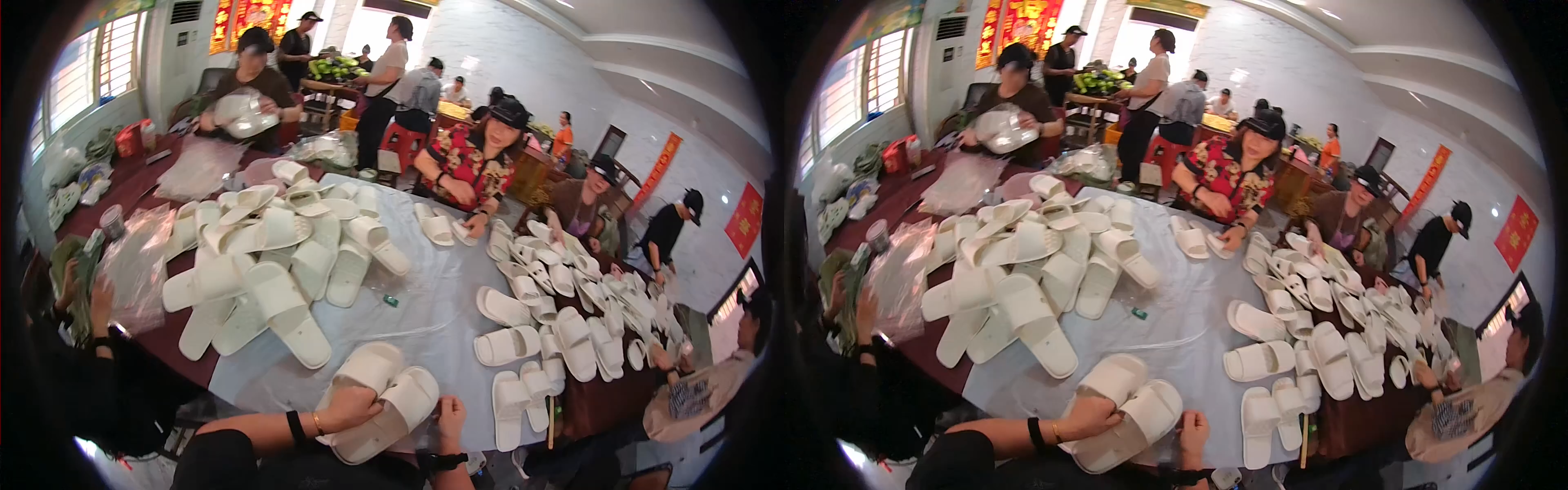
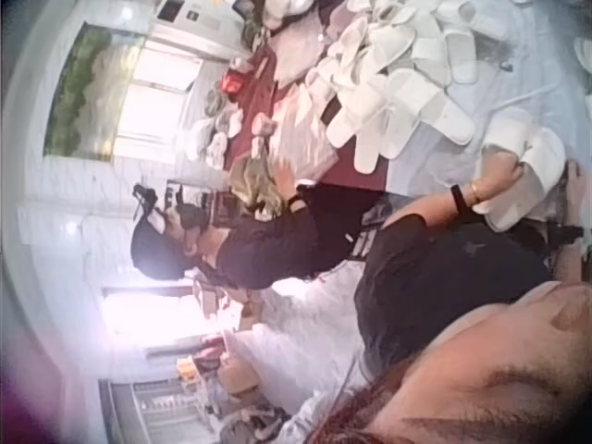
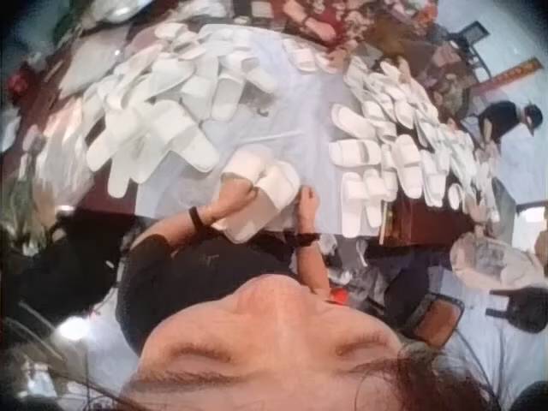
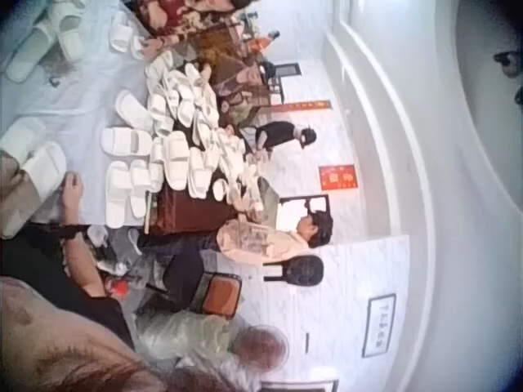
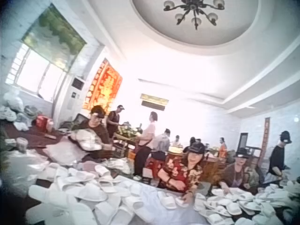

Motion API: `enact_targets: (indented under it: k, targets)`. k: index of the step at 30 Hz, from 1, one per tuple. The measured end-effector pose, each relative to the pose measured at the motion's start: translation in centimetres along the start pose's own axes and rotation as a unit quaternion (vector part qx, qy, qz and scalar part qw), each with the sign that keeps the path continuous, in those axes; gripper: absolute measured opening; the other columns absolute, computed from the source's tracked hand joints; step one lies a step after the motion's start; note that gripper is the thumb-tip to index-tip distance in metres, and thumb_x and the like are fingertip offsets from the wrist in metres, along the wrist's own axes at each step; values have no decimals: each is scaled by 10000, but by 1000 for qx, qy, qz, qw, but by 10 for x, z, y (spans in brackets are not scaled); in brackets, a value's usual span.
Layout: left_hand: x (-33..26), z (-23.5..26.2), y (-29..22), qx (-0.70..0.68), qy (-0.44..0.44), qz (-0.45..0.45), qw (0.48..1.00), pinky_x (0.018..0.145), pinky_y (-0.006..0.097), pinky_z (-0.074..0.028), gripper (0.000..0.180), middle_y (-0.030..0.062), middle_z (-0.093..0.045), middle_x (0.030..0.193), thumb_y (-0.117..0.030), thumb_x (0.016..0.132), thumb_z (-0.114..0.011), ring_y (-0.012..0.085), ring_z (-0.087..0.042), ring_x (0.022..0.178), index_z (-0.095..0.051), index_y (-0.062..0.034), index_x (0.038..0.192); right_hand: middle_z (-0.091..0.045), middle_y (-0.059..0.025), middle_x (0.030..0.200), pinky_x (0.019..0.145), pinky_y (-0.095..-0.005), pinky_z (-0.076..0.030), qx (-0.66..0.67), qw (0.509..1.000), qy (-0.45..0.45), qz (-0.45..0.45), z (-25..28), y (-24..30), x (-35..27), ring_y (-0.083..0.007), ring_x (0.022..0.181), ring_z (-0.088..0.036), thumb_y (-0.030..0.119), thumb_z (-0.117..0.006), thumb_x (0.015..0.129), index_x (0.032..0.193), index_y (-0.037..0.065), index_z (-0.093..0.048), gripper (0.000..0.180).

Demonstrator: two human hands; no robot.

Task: Assembling white plastic sandals by hand at a manufacturing table.

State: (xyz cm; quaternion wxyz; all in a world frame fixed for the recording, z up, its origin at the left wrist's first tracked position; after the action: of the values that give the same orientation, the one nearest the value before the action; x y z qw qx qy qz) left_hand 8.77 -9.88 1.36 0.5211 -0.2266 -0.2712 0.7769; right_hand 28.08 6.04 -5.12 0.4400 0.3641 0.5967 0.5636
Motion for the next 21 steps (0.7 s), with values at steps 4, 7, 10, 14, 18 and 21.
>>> enact_targets:
  k: [4,7,10,14,18,21]
  targets:
    - [13,54,6,-42,-85,-88,992,674,469,-489,303,239,-625,770,-283,814,-584,400,-623,734,-639,13,781,-559,-21,645,448,-205,-390,88,996,-21,-6,14,-6,4,-87,514,-499,191,-528,957,820,38,-602,218]
    - [20,136,20,-38,-202,-42,978,647,471,-483,287,251,-618,780,-256,806,-607,407,-616,732,-640,27,771,-573,-34,661,453,-209,-387,108,992,-47,-39,23,-13,1,-90,533,-510,186,-527,950,820,31,-599,214]
    - [30,213,56,7,-348,-15,937,598,479,-460,285,253,-591,688,-228,814,-605,422,-595,659,-626,33,701,-600,-42,696,490,-222,-404,-14,1000,-12,-17,24,19,-1,-93,563,-528,181,-534,935,846,22,-610,197]
    - [45,283,122,46,-372,36,926,649,462,-469,320,257,-617,768,-197,834,-598,395,-615,717,-563,57,1025,-622,-41,750,523,-224,-422,-27,995,-90,34,74,32,22,-83,630,-555,176,-540,927,880,25,-626,180]
    - [57,258,189,177,-299,48,936,829,444,-464,563,255,-596,1053,-206,800,-632,398,-580,967,-458,40,1275,-615,-39,730,559,-234,-450,-11,980,-179,85,122,49,40,-103,623,-557,178,-576,903,887,10,-628,176]
    - [63,237,181,249,-252,74,932,901,441,-449,624,243,-566,1152,-202,770,-662,402,-545,1060,-446,33,1307,-636,-98,860,683,-332,-488,-199,932,-260,156,166,57,42,-201,787,-601,139,-597,843,955,12,-617,171]
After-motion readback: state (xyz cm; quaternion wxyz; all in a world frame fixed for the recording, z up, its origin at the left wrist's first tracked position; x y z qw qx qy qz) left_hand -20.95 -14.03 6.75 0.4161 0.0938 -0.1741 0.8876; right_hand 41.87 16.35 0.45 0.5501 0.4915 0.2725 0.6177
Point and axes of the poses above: each hand's wrist, its own x-axis towards the middle knuckle, its own z-axis out of the back of the hand, y = z × x, the point moved 5 cm from there along x, towards the middle knuckle
